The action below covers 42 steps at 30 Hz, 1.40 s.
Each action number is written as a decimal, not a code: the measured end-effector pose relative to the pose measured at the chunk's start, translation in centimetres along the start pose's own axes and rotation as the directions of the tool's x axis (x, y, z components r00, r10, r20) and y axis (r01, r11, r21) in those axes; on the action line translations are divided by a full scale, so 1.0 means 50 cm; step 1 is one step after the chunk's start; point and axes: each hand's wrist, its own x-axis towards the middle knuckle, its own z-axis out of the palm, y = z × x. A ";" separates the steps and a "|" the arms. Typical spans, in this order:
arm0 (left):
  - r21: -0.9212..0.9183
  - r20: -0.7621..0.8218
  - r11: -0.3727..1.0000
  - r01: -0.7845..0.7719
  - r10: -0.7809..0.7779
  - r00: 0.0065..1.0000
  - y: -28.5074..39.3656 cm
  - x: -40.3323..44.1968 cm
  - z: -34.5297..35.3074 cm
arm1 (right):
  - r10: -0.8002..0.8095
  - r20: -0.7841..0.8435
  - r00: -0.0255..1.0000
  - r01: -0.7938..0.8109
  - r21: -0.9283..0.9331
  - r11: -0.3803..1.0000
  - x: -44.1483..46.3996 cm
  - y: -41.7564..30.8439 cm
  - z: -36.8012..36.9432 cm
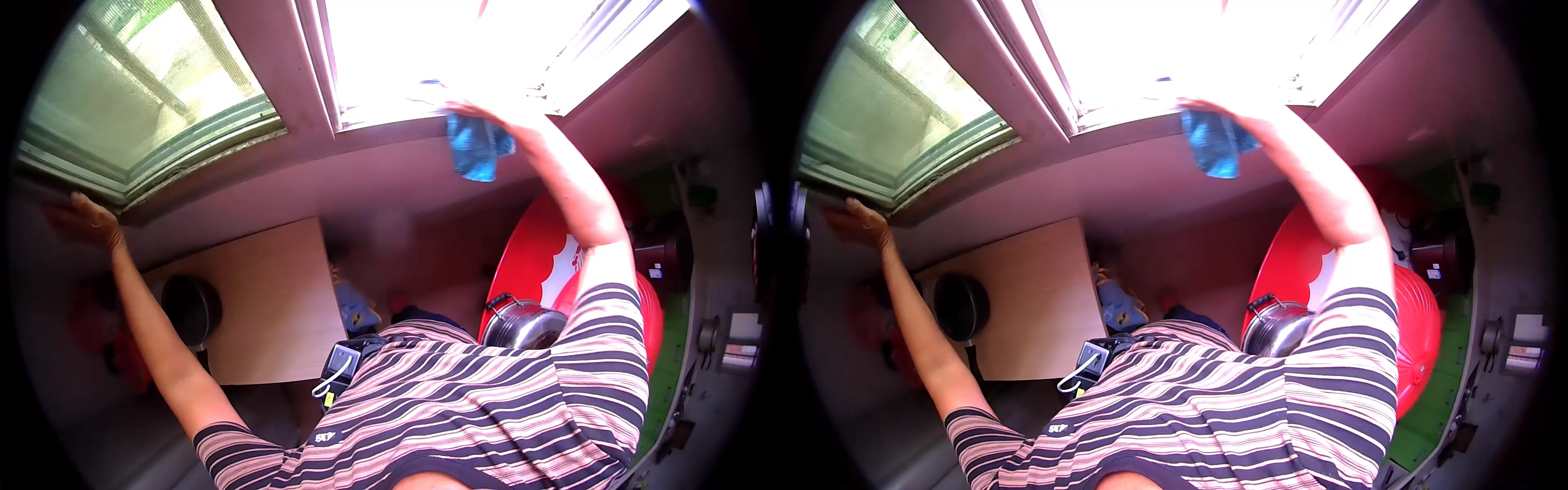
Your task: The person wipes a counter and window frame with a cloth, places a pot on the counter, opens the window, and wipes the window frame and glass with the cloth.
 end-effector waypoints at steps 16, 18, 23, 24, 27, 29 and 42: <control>-0.158 -0.035 0.987 0.037 -0.043 0.998 0.006 -0.015 0.011 | 0.167 0.043 0.985 -0.161 -0.106 0.981 -0.137 -0.023 -0.083; -0.134 -0.044 0.989 0.061 -0.067 0.997 -0.019 -0.032 0.023 | 0.160 0.031 0.987 -0.156 -0.108 0.982 -0.121 -0.016 -0.073; -0.019 -0.071 1.000 -0.011 0.010 0.997 -0.057 -0.047 0.034 | 0.135 0.028 0.990 -0.131 -0.101 0.986 -0.057 0.022 -0.043; -0.042 -0.062 0.999 -0.002 -0.001 0.998 -0.048 -0.045 0.032 | 0.131 0.035 0.991 -0.126 -0.106 0.986 -0.047 0.030 -0.040; -0.066 -0.049 0.998 -0.007 0.003 0.999 -0.035 -0.040 0.026 | 0.143 0.055 0.988 -0.135 -0.121 0.983 -0.048 0.047 -0.053; -0.075 -0.043 0.997 -0.020 0.016 0.999 -0.035 -0.037 0.021 | 0.152 0.064 0.986 -0.141 -0.143 0.980 -0.063 0.056 -0.072; -0.022 -0.058 0.997 -0.069 0.068 0.996 -0.049 -0.043 0.025 | 0.203 0.114 0.973 -0.164 -0.285 0.945 -0.001 0.212 -0.079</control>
